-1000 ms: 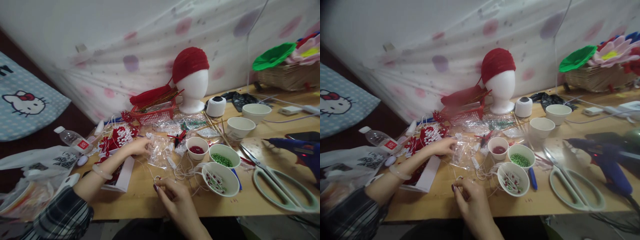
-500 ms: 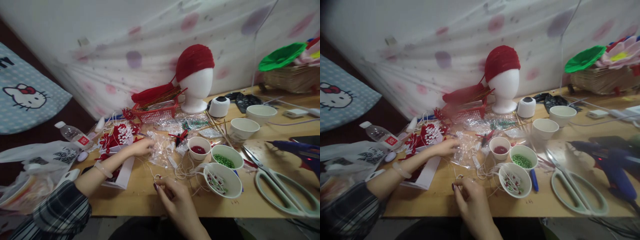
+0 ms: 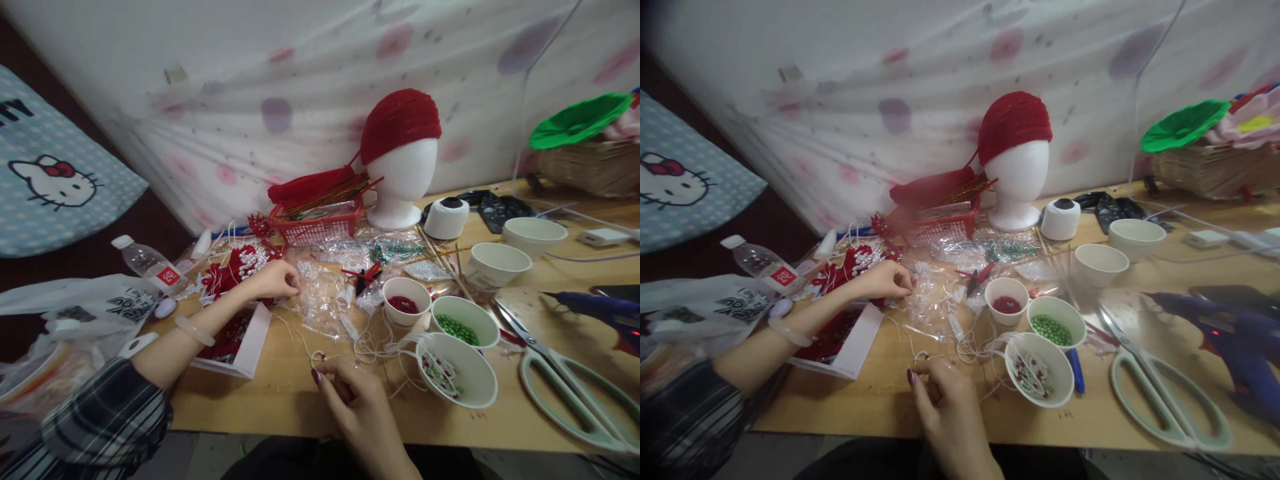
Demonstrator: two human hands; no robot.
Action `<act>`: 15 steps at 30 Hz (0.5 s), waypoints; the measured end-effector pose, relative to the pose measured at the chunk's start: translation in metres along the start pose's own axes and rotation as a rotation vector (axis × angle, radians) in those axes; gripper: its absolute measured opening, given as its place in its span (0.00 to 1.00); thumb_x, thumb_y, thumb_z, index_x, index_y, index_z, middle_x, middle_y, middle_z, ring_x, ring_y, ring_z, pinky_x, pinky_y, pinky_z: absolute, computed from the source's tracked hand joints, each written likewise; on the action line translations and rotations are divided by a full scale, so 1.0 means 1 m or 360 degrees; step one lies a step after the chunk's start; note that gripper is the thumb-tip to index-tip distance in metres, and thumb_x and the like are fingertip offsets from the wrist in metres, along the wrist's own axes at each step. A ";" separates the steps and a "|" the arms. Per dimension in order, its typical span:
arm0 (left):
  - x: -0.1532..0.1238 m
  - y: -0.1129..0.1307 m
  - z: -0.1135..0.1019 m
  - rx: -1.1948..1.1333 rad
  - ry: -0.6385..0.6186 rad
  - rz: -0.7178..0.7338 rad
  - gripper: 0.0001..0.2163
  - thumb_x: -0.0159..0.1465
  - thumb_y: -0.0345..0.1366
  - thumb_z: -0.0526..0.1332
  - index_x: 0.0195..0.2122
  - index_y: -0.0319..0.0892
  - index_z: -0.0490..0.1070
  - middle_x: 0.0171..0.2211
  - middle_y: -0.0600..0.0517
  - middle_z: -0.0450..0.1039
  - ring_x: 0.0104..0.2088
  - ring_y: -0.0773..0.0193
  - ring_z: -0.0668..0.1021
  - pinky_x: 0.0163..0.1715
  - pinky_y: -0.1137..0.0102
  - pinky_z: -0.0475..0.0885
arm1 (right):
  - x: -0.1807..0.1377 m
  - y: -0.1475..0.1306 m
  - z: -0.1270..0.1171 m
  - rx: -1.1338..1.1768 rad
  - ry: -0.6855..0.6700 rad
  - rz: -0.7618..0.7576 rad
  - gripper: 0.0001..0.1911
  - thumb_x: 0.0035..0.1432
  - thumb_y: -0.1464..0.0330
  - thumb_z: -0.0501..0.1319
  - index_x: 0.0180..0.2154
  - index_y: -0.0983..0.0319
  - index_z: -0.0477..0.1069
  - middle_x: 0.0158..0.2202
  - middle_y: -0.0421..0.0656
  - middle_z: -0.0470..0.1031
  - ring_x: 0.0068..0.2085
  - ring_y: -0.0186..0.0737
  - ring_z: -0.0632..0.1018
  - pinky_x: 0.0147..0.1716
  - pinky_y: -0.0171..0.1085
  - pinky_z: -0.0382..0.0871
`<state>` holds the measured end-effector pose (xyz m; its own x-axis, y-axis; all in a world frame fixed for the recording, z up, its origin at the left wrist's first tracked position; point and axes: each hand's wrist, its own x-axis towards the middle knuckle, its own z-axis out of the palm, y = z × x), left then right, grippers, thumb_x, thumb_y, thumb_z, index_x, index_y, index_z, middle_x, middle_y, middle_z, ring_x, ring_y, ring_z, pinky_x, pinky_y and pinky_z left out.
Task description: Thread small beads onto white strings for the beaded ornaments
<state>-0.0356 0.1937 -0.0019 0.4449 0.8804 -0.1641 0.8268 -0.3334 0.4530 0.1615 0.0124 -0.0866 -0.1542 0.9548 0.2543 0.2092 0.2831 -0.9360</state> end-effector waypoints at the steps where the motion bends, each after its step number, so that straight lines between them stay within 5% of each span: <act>1: 0.000 0.000 -0.001 -0.0026 0.0015 -0.0007 0.01 0.54 0.28 0.66 0.28 0.37 0.77 0.27 0.50 0.80 0.30 0.62 0.80 0.34 0.68 0.73 | 0.000 0.000 0.000 -0.0001 0.0001 0.0005 0.14 0.65 0.64 0.57 0.34 0.63 0.78 0.20 0.36 0.61 0.22 0.33 0.62 0.23 0.33 0.53; 10: -0.004 0.007 -0.004 -0.0228 0.0017 -0.0039 0.06 0.55 0.31 0.61 0.31 0.37 0.77 0.26 0.51 0.79 0.27 0.63 0.78 0.30 0.71 0.69 | -0.001 0.002 0.000 -0.0014 -0.0021 0.0009 0.15 0.66 0.62 0.56 0.34 0.63 0.78 0.21 0.36 0.62 0.22 0.33 0.63 0.23 0.32 0.54; 15: -0.006 0.009 -0.008 -0.0430 0.0202 -0.0078 0.02 0.54 0.29 0.62 0.27 0.39 0.75 0.24 0.54 0.75 0.27 0.64 0.75 0.34 0.70 0.69 | 0.000 0.002 -0.001 -0.0024 -0.0012 -0.0016 0.16 0.66 0.62 0.56 0.33 0.63 0.77 0.19 0.34 0.56 0.21 0.32 0.61 0.22 0.32 0.53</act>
<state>-0.0331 0.1884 0.0099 0.3462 0.9340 -0.0881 0.7170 -0.2028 0.6669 0.1633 0.0129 -0.0877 -0.1634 0.9511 0.2620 0.2220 0.2942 -0.9296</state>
